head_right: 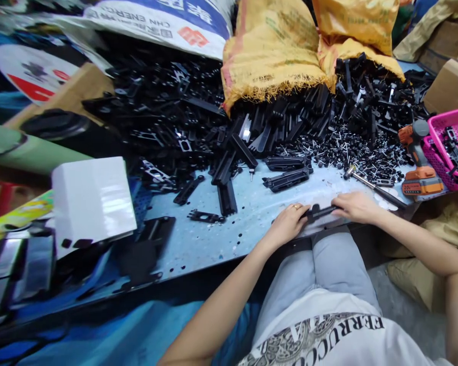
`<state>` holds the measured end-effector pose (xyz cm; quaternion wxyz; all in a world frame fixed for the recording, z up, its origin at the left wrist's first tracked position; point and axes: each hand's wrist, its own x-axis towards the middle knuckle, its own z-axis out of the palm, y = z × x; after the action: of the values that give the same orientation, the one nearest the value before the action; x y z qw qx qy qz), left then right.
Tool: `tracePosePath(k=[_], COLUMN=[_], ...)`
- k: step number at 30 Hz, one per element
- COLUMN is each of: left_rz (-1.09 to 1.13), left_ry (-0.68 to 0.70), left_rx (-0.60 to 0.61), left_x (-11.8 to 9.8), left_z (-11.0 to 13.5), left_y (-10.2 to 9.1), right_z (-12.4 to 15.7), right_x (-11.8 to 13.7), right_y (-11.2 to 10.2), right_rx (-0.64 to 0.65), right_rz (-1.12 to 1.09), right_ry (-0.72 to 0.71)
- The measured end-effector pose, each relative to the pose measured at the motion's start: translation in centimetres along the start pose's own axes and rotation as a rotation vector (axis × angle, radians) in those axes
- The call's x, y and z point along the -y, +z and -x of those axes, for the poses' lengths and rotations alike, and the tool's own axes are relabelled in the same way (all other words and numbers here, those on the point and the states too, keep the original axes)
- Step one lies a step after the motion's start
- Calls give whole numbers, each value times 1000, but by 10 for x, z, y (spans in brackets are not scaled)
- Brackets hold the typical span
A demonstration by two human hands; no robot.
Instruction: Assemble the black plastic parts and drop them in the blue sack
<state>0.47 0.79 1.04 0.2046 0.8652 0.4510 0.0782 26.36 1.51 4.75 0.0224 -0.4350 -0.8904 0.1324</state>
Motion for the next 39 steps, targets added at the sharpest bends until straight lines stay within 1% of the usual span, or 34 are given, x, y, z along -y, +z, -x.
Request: tracePosePath(k=[1,2,3,6,10,15,17,20,24,29,32,33,35,37,39], left_rz=[9,11,5,-20,-46,-46,-36,-12,66,94,82,71,41,8,-29], left_ry=[9,15,17,10,3,18,29,27,35,94,86,71,56,91,103], left_rx=[17,33,50,65,53,38,16,-28,-145,-248,-262,-238,-149,-77,-84], left_x=[-1,-2,-4,-12,-18,-15,-14,-11,-7,-2,-2,-4,-8,-13,-16], left_z=[-1,-3,-3,-5,-7,-8,-9,-8,-2,7,8,6,-3,-23,-54], left_y=[-2,-4,-5,-9,-9,-4,-2,0,4,12,13,13,10,5,-3], right_z=[4,7,8,6,8,16,17,17,15,10,5,3,2,5,11], right_x=[9,15,18,21,25,29,29,32,45,60,53,47,29,9,-8], right_y=[7,15,21,33,36,36,36,31,18,-2,-7,-6,0,11,24], right_rx=[53,85,97,78,53,43,26,-33,-106,-100,-87,-82,-73,-85,-117], right_rz=[57,105,146,220,243,239,236,266,338,382,398,394,370,333,289], right_ry=[-69,-105,-110,-51,4,50,58,53,11,-14,-58,-73,-92,-74,-41])
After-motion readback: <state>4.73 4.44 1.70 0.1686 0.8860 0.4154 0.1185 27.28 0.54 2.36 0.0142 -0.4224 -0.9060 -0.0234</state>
